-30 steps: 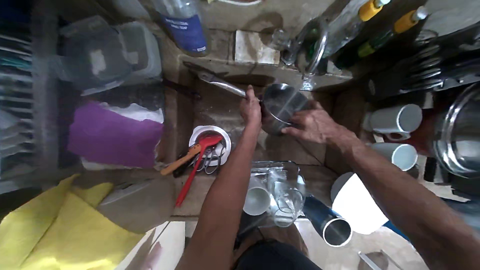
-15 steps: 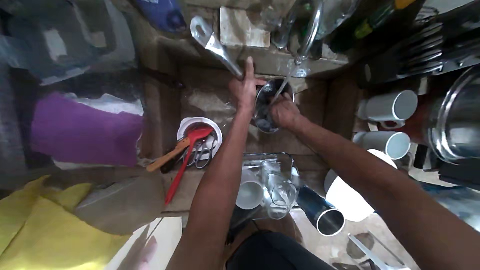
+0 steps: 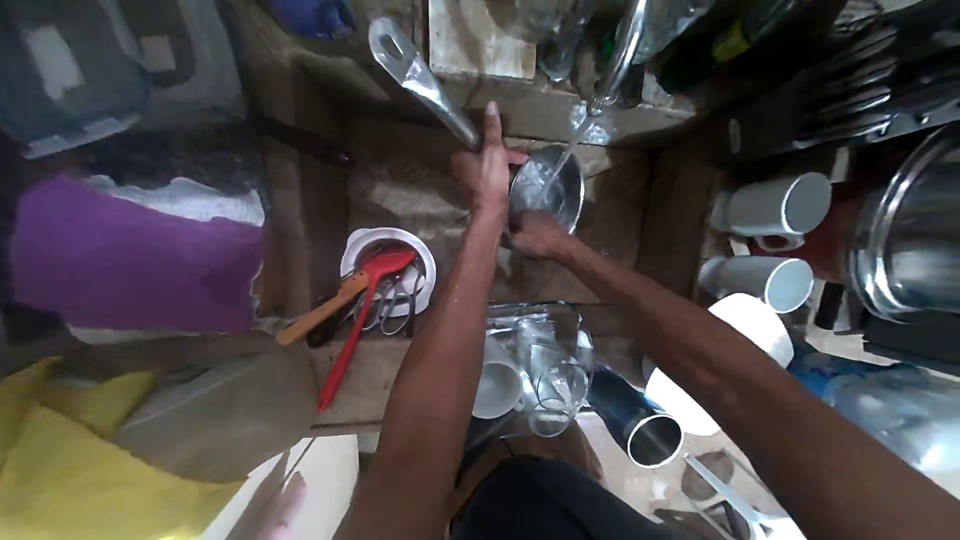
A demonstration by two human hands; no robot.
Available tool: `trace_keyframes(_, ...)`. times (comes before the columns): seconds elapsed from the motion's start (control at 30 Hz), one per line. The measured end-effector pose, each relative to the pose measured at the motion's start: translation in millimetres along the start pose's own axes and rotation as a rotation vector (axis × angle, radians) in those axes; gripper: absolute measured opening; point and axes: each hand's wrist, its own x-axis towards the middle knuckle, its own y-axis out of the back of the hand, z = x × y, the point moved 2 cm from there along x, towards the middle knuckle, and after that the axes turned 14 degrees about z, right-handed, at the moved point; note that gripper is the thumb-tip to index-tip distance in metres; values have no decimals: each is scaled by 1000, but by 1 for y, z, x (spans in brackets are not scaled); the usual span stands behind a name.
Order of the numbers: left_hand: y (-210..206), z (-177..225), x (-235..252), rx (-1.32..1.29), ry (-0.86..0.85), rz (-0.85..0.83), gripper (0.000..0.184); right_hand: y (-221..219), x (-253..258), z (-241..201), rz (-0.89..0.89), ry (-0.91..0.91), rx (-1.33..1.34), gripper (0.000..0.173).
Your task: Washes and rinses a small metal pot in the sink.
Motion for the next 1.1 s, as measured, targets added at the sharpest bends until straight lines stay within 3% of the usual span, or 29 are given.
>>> trace_keyframes(0.07,0,-5,-4,-38,-5,4,43,-6,0,-10,-12,-120,551,27)
trace_keyframes(0.1,3,-7,-3,-71,15,29,42,-7,1,-11,-45,-101,607,30)
trace_keyframes(0.13,5,-6,-1,-95,37,45,41,-2,2,-8,-81,-30,472,31)
trace_keyframes(0.2,6,-7,3,-90,45,40,41,8,5,10,-142,172,-91,28)
trace_keyframes(0.27,7,-9,3,-88,51,-12,44,17,7,22,-124,234,-533,27)
trace_keyframes(0.33,8,-7,1,-129,86,-32,45,16,4,19,-86,183,-626,27)
trace_keyframes(0.4,8,-4,1,-141,115,-30,47,9,5,8,-100,100,-321,30)
trace_keyframes(0.47,12,-17,1,-130,157,-30,51,1,9,-5,-10,-66,291,24)
trace_keyframes(0.57,20,-35,3,-176,220,66,56,-14,27,-10,435,-439,1276,21)
trace_keyframes(0.63,16,-41,0,-194,274,75,59,-18,34,-7,663,-552,1605,23)
trace_keyframes(0.7,10,-47,-3,-193,316,83,62,-19,26,-9,640,-480,1391,26)
trace_keyframes(0.8,10,-40,-2,-137,294,74,61,-5,4,3,108,-71,409,30)
trace_keyframes(0.87,13,-32,-1,-114,293,50,57,6,3,23,-224,150,-103,25)
trace_keyframes(0.93,15,-30,1,-143,328,40,54,12,8,37,-347,207,-436,20)
trace_keyframes(1.0,16,-34,1,-176,362,59,55,12,7,26,-338,145,-381,21)
trace_keyframes(1.03,15,-37,-1,-180,376,64,55,11,4,16,-250,63,-149,21)
trace_keyframes(1.1,12,-44,-4,-170,405,80,56,3,6,4,121,-218,507,23)
